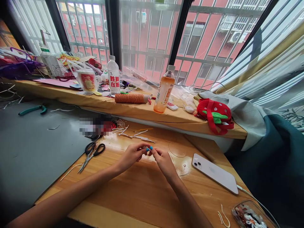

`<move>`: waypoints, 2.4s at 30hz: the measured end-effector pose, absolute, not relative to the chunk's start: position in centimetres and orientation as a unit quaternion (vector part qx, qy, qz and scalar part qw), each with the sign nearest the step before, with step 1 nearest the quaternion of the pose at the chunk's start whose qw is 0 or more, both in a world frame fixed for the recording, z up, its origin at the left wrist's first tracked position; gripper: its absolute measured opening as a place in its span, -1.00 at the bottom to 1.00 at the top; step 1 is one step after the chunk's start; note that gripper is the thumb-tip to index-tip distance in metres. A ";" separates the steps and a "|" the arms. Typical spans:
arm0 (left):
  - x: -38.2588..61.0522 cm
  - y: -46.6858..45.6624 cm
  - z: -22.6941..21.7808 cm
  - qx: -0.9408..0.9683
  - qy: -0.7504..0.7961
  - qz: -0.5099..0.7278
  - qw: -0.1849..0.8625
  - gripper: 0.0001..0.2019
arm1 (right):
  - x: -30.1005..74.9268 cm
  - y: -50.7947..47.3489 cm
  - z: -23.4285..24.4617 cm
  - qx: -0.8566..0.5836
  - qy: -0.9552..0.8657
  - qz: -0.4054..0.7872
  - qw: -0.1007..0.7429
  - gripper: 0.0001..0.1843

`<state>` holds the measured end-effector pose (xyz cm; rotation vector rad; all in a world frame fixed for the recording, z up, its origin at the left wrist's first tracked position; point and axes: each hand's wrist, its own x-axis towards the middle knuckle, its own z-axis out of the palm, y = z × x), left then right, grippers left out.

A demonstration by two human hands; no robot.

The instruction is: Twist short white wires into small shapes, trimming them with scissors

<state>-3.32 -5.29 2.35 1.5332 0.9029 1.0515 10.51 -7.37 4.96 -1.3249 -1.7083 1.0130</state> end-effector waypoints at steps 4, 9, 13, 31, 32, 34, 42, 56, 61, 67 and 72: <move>-3.3 -5.3 2.4 0.650 0.351 0.419 0.528 -0.73 | 10.8 -7.0 4.3 -0.527 -0.629 0.408 0.400 -0.61; -3.3 -5.0 2.4 0.663 0.328 0.392 0.547 -0.65 | 11.6 -6.5 3.9 -0.535 -0.593 0.402 0.448 -0.66; -3.5 -4.7 2.1 0.723 0.348 0.344 0.488 -0.71 | 11.8 -6.4 4.0 -0.537 -0.594 0.384 0.459 -0.67; -4.3 -6.1 2.9 0.894 0.379 0.229 -0.060 -0.75 | 10.1 -7.1 3.2 -0.584 -0.709 0.225 0.325 -0.69; -4.3 -6.2 2.9 0.892 0.381 0.237 -0.051 -0.75 | 10.0 -7.2 3.1 -0.583 -0.702 0.229 0.338 -0.68; -4.2 -6.3 2.8 0.887 0.383 0.256 -0.027 -0.74 | 9.9 -7.1 3.0 -0.573 -0.685 0.263 0.365 -0.67; -4.0 -5.8 2.8 0.848 0.394 0.340 0.100 -0.73 | 10.4 -6.4 3.0 -0.486 -0.611 0.479 0.401 -0.61; -6.0 -3.3 2.0 0.904 0.328 0.225 0.156 -0.82 | 10.7 -7.2 3.5 -0.534 -0.731 0.236 0.353 -0.68; -5.7 -4.4 2.9 0.927 0.325 0.183 -0.046 -0.82 | 10.6 -6.9 2.7 -0.529 -0.798 0.144 0.251 -0.72; -3.7 -6.8 2.5 0.915 0.308 0.210 -0.152 -0.76 | 10.0 -6.7 2.1 -0.589 -0.759 0.101 0.257 -0.71; -3.2 -6.8 1.4 0.905 0.334 0.261 -0.034 -0.77 | 10.1 -6.7 3.0 -0.597 -0.713 0.148 0.337 -0.67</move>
